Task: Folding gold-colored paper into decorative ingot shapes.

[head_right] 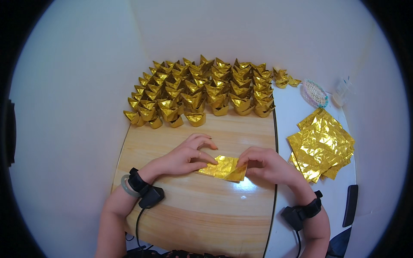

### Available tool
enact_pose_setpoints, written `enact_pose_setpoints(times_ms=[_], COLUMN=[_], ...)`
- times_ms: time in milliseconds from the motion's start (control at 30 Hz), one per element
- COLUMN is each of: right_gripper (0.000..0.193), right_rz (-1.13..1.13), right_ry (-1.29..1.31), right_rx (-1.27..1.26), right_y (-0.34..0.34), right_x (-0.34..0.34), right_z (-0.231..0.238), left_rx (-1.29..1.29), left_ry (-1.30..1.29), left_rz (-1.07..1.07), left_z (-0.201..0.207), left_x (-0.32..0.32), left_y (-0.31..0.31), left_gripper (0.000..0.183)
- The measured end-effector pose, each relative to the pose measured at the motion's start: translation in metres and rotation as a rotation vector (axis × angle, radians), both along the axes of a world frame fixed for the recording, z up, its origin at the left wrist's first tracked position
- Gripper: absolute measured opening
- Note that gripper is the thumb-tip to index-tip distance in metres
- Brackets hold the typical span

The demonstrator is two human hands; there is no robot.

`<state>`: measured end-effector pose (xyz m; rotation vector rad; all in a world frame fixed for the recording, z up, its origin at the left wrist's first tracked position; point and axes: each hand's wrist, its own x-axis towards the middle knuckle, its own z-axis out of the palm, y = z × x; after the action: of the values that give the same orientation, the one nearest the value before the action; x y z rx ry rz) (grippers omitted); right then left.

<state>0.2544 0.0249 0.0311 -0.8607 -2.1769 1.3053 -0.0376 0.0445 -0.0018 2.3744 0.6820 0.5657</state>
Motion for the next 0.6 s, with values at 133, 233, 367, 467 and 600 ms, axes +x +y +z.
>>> enact_pose_setpoints(times_ms=[133,233,367,467,600], right_gripper=[0.018,0.018,0.019,0.022,0.029], right_rz=[-0.024,-0.140,-0.294,-0.334,-0.313], right_ry=[-0.129,-0.238,-0.359,-0.389,-0.441], right_rx=[-0.024,0.079,0.355,0.441,0.464], right_y=[0.000,-0.003,-0.012,-0.018,-0.023], right_x=[-0.003,-0.008,-0.028,-0.034,-0.033], right_z=[-0.002,-0.008,-0.008,-0.007,-0.003], left_rx=[0.009,0.020,0.028,0.042,0.028], left_ry=[-0.010,-0.021,-0.036,-0.012,0.010], left_rz=[-0.015,-0.017,-0.013,0.000,0.007], left_z=[0.005,0.005,0.003,0.004,0.006], left_x=[0.001,0.004,0.004,0.004,0.005], left_y=[-0.002,-0.002,-0.002,-0.004,-0.005], left_gripper=[0.028,0.028,0.029,0.030,0.032])
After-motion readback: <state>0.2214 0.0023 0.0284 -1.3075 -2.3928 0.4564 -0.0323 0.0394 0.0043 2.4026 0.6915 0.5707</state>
